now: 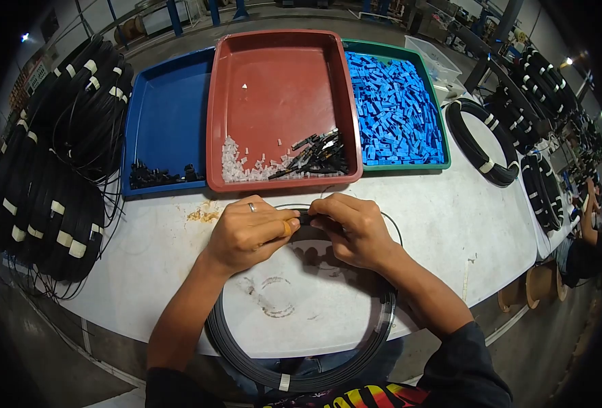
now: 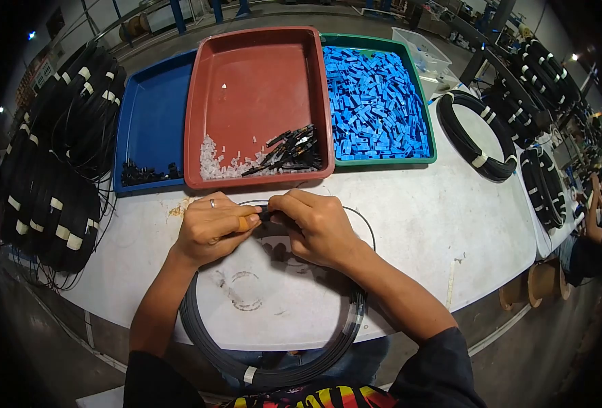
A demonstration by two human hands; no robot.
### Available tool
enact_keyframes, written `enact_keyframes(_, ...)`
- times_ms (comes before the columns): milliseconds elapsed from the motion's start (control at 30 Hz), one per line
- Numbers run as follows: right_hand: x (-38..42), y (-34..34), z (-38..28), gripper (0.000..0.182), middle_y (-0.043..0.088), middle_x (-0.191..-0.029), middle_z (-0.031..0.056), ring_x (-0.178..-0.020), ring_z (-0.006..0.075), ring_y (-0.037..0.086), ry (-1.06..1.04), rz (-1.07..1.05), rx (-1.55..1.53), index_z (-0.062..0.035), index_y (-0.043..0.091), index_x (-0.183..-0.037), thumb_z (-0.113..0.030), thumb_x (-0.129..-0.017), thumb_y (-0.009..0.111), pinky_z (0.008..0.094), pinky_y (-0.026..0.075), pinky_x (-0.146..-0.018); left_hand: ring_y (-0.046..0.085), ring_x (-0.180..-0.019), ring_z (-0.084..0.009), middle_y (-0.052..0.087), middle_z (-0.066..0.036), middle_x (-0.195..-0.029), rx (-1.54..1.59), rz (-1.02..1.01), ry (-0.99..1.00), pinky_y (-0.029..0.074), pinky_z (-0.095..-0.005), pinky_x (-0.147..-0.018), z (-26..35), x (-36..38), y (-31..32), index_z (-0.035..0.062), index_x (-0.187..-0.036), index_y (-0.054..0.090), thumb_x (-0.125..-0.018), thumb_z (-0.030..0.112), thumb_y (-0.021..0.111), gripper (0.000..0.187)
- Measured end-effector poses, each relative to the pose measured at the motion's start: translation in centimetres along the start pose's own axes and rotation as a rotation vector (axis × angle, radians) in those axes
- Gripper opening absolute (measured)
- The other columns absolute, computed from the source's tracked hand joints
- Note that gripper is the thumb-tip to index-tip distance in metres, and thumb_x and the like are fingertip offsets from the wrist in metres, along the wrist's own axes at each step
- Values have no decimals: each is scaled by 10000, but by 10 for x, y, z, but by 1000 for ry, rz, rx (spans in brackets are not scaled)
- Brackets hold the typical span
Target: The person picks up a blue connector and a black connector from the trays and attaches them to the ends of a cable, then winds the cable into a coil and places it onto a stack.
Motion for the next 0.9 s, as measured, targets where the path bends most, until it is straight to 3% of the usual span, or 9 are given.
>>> enact_keyframes(167, 0, -4, -4, 301, 696, -897, 126, -760, 301, 709, -41, 6, 67, -23, 687, -1018, 63, -739, 763, 367, 566, -651, 700, -685, -204, 769, -78, -840, -11, 11, -18, 540, -317, -632, 2, 0, 1, 40, -764, 726, -739, 24, 842, 120)
enact_keyframes(367, 1, 1, 3, 345, 692, -970, 83, -779, 308, 699, -51, -17, 5, -51, 681, -1001, 45, -673, 724, 384, 571, -646, 705, -690, -205, 772, -88, -862, -16, 2, 26, 554, -313, -641, 2, 0, 2, 36, -812, 746, -743, 28, 838, 116)
enact_keyframes(467, -5, -4, -10, 314, 706, -983, 127, -865, 303, 721, 62, -13, -44, -13, 716, -993, 97, -700, 745, 364, 583, -705, 709, -697, -206, 773, -91, -872, -14, 18, 9, 557, -312, -645, 1, 0, 1, 36, -826, 750, -741, 29, 834, 120)
enact_keyframes(900, -4, -5, -8, 284, 718, -1029, 119, -919, 286, 728, 54, 21, -65, -4, 732, -997, 65, -724, 779, 353, 596, -758, 698, -659, -213, 778, -123, -889, -4, 4, 30, 542, -306, -605, 0, 0, 0, 20, -873, 763, -724, -7, 856, 177)
Point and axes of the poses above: each hand's wrist, its own x-axis away from the middle knuckle, its own y-axis out of the palm, z = x × y, the point moved 1 cm from there along -x, towards the middle knuckle
